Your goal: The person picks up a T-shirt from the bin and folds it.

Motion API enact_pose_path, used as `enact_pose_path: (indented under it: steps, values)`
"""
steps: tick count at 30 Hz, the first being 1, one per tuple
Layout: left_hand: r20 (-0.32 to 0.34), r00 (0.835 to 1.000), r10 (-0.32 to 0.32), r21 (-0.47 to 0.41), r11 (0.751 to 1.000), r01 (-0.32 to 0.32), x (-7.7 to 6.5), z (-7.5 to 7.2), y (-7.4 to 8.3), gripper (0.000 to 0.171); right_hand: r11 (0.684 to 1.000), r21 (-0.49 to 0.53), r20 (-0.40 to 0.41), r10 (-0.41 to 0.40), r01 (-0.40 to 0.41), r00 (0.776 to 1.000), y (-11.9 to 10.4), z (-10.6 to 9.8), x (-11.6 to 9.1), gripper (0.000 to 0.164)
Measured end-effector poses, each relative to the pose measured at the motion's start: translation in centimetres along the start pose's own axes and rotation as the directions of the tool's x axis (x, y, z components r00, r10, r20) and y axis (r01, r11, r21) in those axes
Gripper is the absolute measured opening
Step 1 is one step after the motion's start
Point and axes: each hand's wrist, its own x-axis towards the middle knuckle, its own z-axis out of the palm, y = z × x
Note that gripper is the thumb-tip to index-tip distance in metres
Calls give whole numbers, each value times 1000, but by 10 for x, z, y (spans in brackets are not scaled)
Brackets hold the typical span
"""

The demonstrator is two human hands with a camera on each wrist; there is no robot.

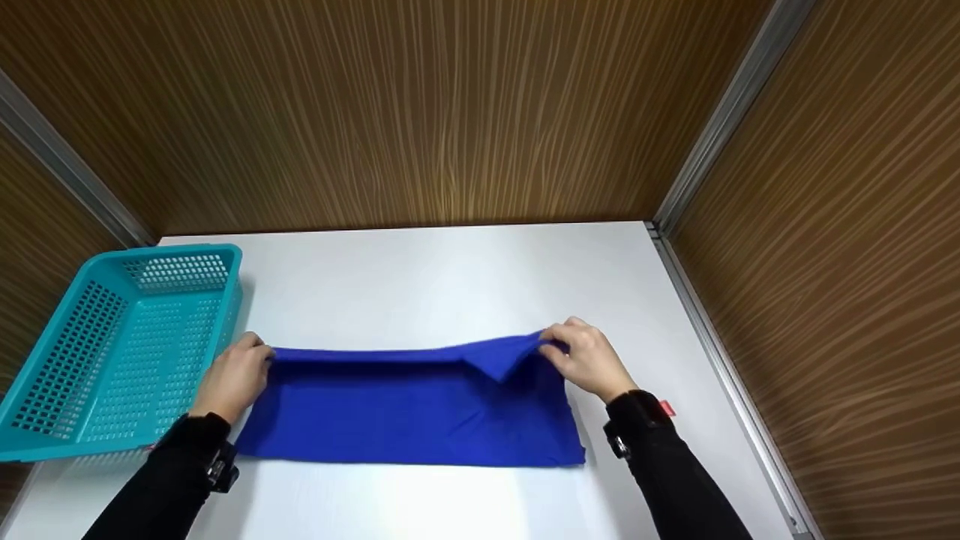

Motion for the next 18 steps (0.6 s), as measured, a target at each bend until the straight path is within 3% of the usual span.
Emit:
enact_pose_path:
  steps: [7, 14, 18]
  values:
    - [-13, 1000, 24, 124, 992, -23, -5, 8, 2, 8, 992, 125, 214, -14, -13, 977, -10, -4, -25, 17]
    - [-97, 995, 9, 147, 989, 5, -6, 13, 0, 18, 973, 210, 311, 24, -93, 950, -19, -5, -37, 25]
    - [-93, 995, 24, 182, 983, -7, -8, 17, -1, 19, 979, 192, 382, -10, -68, 924, -21, 2, -44, 24]
